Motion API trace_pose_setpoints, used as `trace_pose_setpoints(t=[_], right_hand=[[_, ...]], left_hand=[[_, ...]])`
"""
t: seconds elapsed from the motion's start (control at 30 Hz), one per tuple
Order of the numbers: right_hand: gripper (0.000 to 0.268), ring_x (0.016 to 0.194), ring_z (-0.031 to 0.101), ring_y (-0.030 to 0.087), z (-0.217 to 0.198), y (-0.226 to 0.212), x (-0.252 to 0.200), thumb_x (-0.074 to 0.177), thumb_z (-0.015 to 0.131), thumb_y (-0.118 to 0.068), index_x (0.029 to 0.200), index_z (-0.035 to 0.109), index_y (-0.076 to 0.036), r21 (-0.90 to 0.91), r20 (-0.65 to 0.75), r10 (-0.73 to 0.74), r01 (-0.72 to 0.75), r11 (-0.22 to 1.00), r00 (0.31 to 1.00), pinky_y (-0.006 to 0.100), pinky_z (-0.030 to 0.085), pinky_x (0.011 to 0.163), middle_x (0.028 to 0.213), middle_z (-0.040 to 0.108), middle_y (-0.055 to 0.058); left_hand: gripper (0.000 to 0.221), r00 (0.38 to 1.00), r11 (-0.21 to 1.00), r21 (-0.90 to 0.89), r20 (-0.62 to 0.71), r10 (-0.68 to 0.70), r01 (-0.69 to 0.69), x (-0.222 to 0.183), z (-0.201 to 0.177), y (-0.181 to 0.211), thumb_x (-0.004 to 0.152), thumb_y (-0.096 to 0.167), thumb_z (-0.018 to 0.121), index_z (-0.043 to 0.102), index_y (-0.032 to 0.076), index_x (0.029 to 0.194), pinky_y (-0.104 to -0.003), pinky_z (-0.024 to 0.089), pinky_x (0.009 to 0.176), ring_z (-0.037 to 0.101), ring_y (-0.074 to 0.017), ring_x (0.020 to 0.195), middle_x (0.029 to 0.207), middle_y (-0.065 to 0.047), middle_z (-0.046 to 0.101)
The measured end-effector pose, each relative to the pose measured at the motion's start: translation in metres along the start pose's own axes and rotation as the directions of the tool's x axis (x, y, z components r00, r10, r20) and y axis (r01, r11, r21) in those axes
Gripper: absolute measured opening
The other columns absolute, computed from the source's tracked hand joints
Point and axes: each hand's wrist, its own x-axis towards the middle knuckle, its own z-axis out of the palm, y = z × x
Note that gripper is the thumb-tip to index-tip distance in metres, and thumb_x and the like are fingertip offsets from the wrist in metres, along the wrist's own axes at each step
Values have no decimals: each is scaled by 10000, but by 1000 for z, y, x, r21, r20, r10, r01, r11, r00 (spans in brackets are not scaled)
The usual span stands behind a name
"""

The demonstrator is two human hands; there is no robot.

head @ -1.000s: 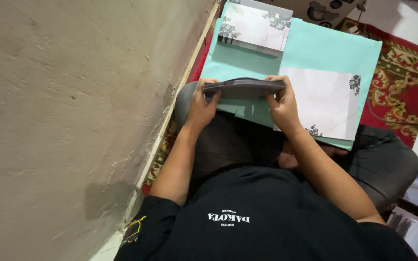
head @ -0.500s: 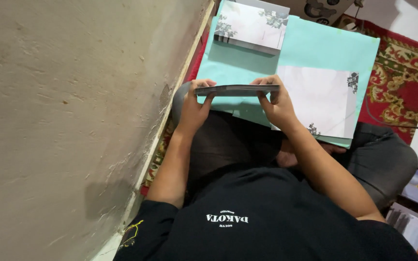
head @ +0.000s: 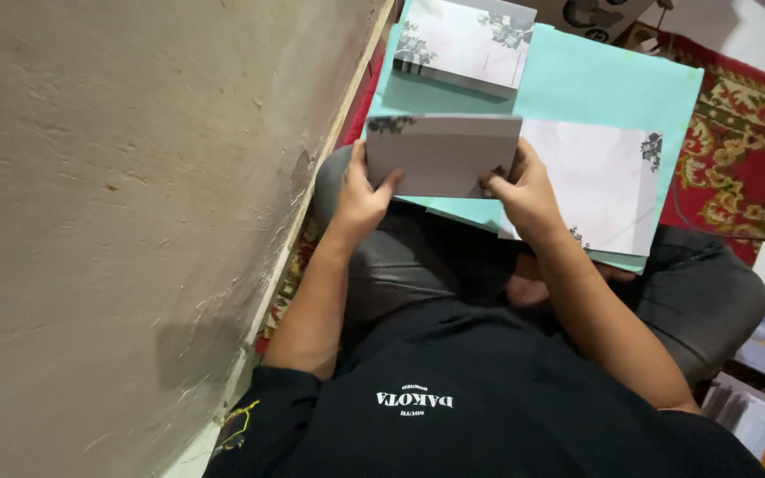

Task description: Folding printed paper sheets into booklets and stacking them on a flat surface.

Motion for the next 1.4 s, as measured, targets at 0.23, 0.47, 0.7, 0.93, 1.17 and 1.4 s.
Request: trace_pose_setpoints(t=[0.23, 0.47, 0.7, 0.93, 1.17, 1.4], right_hand=[[361, 889, 638, 159, -20, 9, 13, 904, 665, 61, 1226, 557, -62, 29, -53, 46, -44, 999, 998, 357, 587, 813, 994, 646, 64], [448, 1101, 647, 210, -38, 16, 86, 878, 603, -9, 1316, 516, -21, 21, -126, 53, -51, 998, 991, 308, 542, 920, 1209, 652, 116], [421, 976, 511, 247, -63, 38, 183, 828, 648, -305, 1149, 488, -86, -584, -308, 209, -357, 729, 928, 374, 497, 780, 1192, 409, 105], [766, 1121, 621, 190, -57, 29, 203, 865, 766, -303, 1419, 277, -102, -392, -325, 312, -427, 815, 893, 334, 522, 866, 1293, 615, 76], [198, 590, 397, 106, -52, 25, 213, 752, 741, -198, 742, 559, -120, -100, -328, 328, -378, 920, 886, 259, 325, 613, 625, 466, -27], [359, 1065, 572, 182, -40, 15, 156, 956, 625, -30, 1247, 434, -118, -21, -34, -176, 175, 984, 984, 293, 504, 890, 1143, 578, 87]], left_hand=[[550, 998, 991, -120, 5, -67, 67, 32, 28, 22, 915, 192, 788, 515, 70, 1377, -520, 502, 1014, 643, -409, 1216, 1248, -221, 675], [589, 982, 998, 0, -177, -65, 66, 123, 53, 20, 892, 268, 736, 554, 43, 1405, -365, 494, 1111, 633, -261, 1298, 1381, -127, 664], [589, 962, 746, 609, -214, -173, 269, 256, 102, -58, 735, 514, 770, 640, 260, 1251, -518, 502, 994, 538, -391, 1207, 1251, -86, 577], [1014, 895, 742, 552, -18, -445, 380, 262, 104, -55, 749, 653, 519, 311, 108, 1577, -463, 416, 1103, 494, -324, 1404, 1528, -150, 498], [936, 922, 869, 312, -159, -352, 385, 257, 102, -77, 702, 674, 608, 524, 131, 1460, -386, 488, 1063, 635, -282, 1286, 1403, -92, 666], [731, 993, 985, -138, -69, 95, -104, 181, 52, -31, 944, 330, 785, 398, 79, 1510, -376, 447, 1182, 545, -284, 1412, 1495, -161, 566]])
